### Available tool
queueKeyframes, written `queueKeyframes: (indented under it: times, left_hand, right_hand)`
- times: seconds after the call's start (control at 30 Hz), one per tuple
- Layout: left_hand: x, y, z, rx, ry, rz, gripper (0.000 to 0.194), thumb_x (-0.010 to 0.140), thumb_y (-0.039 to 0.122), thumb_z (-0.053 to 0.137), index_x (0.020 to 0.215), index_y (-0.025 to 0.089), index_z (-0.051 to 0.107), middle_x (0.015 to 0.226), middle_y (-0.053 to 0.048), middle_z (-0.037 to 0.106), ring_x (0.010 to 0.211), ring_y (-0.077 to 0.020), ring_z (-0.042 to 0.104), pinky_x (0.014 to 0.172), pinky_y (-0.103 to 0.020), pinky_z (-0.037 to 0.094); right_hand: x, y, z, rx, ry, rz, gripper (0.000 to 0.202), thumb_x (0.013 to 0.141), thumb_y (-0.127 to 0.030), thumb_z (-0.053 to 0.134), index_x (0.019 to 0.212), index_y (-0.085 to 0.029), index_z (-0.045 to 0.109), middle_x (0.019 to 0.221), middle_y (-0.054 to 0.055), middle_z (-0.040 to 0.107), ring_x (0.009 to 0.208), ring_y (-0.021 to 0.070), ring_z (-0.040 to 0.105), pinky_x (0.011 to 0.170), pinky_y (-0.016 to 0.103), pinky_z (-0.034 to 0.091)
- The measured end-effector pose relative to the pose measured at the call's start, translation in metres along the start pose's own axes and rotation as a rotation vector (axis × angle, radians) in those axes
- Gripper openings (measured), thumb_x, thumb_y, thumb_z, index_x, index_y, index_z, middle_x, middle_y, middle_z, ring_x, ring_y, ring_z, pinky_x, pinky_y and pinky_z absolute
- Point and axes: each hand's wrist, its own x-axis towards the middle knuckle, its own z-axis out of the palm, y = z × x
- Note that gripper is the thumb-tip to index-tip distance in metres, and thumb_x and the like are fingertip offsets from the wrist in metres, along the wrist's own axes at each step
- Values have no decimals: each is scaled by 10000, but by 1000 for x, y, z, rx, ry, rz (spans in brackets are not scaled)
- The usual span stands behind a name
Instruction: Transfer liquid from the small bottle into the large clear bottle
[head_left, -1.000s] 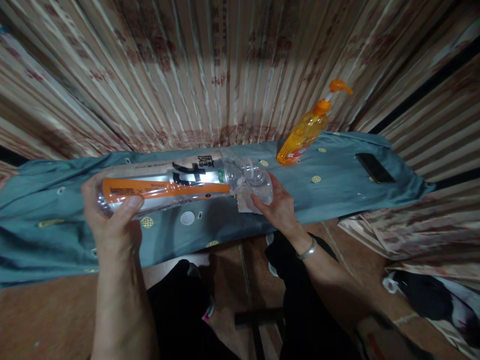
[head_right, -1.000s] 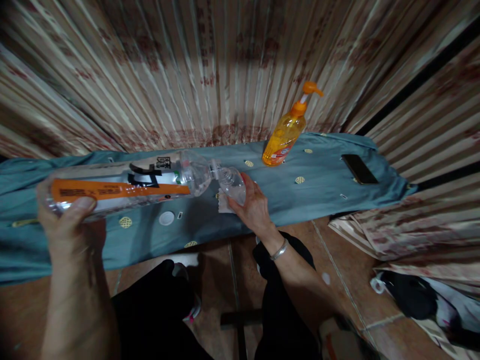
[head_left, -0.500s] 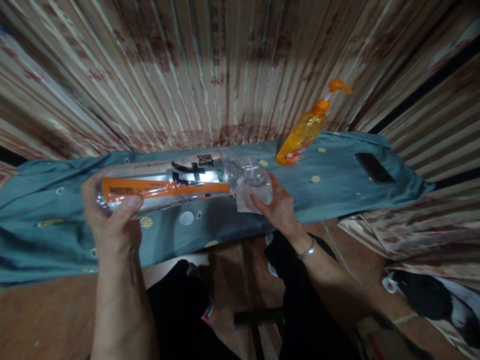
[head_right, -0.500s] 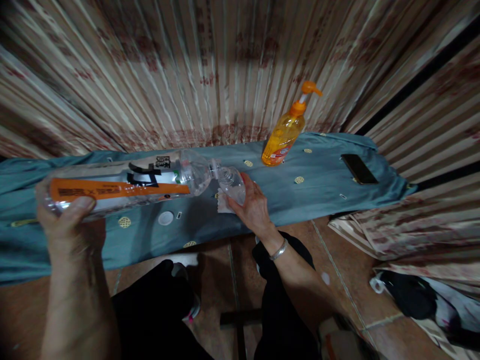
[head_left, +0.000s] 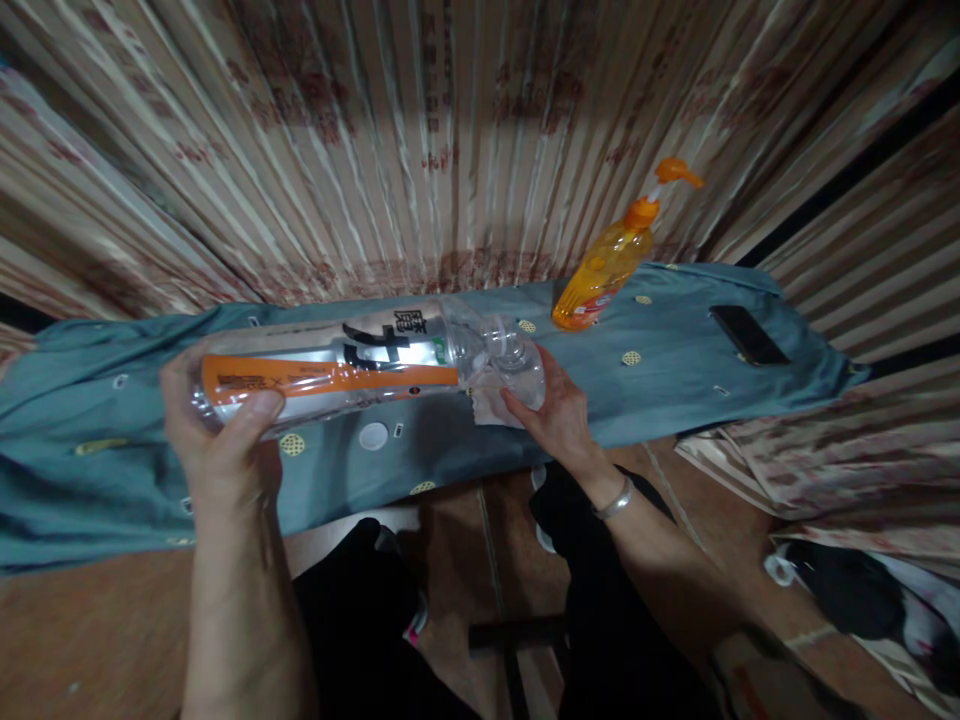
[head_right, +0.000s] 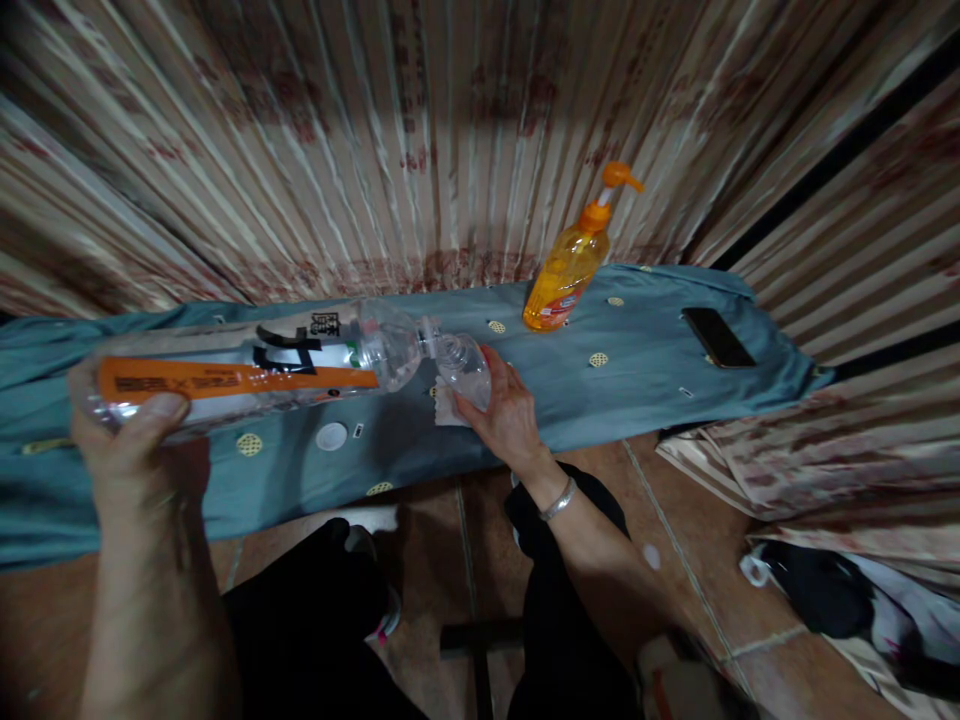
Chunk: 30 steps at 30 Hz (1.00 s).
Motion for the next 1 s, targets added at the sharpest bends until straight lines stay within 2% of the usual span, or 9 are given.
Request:
queueKeyframes:
  times: [0.17,0.37,0.53,0.7,1.0]
  left_hand:
    - [0,1,2,45,-18,16,697,366,556,954,949,266,704,950,6,671,848,-221,632,1072,-576,483]
    - [0,1,2,52,-7,14,646,389,526,940,917,260,681,928,-3,663,839,-223,617,1009,-544,510]
    - [-1,1,2,45,-6,20,670,352,531,948,907,262,687,928,3,661,841,-229,633,1038,-570,498]
    - [0,0,1,101,-34,51,627,442,542,912,949,262,673,942,-1,660,848,-241,654,1032,-589,511]
    - [0,0,3,38,11,23,690,342,538,967,918,271,699,931,6,668,836,-223,630,1082,-614,492]
  right_hand:
    - [1,-1,-1,10,-1,6,738,962,-624,624,1513,-156,476,1319,191,755,1181,336,753,1036,512,618]
    - [2,-2,-2,26,-9,9,730,961,-615,631,1506,-150,487,1327,196,750,1194,336,748,1035,511,620]
    - [1,-3,-3,24,-19,17,740,957,-609,641,1513,-148,481,1327,196,750,1203,340,744,1041,519,617]
    - [1,-3,-2,31,1,5,737,963,-623,629,1497,-133,496,1313,204,753,1176,340,754,1019,525,630]
    - [2,-2,-2,24,-9,9,724,958,-623,636,1492,-152,503,1323,199,752,1185,341,753,1027,529,626]
